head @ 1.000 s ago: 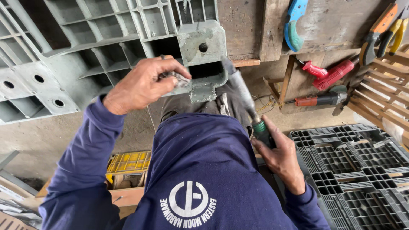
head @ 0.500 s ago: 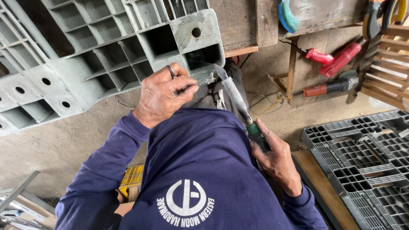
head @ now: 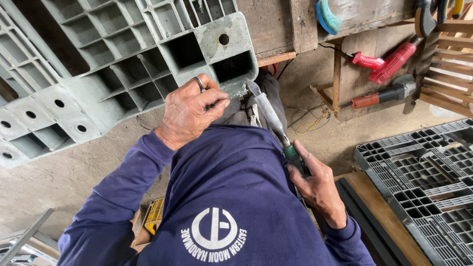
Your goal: The person uses a soldering iron to melt and fuse together broken plastic pieces on a large grey storage crate.
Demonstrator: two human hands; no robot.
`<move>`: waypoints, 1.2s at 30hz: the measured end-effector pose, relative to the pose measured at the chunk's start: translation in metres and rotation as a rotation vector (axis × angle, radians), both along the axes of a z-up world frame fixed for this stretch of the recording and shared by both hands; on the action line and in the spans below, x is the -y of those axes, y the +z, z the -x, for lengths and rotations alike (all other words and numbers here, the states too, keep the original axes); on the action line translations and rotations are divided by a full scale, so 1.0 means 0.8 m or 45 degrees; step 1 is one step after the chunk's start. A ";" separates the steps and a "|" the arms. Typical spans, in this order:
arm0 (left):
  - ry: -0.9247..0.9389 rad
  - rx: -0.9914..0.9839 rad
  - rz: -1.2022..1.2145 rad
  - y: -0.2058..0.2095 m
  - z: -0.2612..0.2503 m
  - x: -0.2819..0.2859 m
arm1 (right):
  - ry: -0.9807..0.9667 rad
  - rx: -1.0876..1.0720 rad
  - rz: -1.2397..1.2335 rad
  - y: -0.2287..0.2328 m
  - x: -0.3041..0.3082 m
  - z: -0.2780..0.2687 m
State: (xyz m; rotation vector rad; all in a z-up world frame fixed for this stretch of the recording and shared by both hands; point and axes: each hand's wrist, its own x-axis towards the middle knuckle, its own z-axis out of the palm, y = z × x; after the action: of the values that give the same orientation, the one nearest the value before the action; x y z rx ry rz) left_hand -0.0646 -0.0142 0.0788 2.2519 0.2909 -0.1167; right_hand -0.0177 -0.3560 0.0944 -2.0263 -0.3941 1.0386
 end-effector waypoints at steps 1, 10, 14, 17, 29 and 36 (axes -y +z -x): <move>-0.008 -0.003 0.004 -0.001 -0.001 -0.002 | 0.011 0.007 -0.002 0.002 -0.001 -0.001; 0.077 -0.146 0.384 -0.012 -0.002 -0.016 | 0.066 0.065 0.064 0.009 -0.016 -0.003; 0.278 -0.137 0.699 -0.018 -0.009 -0.035 | -0.089 -0.172 0.113 0.009 -0.009 -0.006; 0.077 -0.012 0.680 -0.024 -0.013 -0.051 | -0.179 -0.187 0.154 0.008 0.006 -0.014; -0.769 -0.271 -0.347 -0.082 -0.071 -0.014 | -0.378 -0.605 0.033 -0.003 0.039 -0.083; -0.216 -0.025 0.338 -0.068 -0.058 -0.083 | 0.397 -0.108 0.345 0.015 -0.005 -0.183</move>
State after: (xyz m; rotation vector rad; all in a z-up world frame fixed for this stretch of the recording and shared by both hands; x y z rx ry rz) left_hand -0.0183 0.0521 0.0243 2.0088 0.0871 -0.2521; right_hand 0.1290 -0.3520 0.1061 -2.1946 -0.5625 1.4287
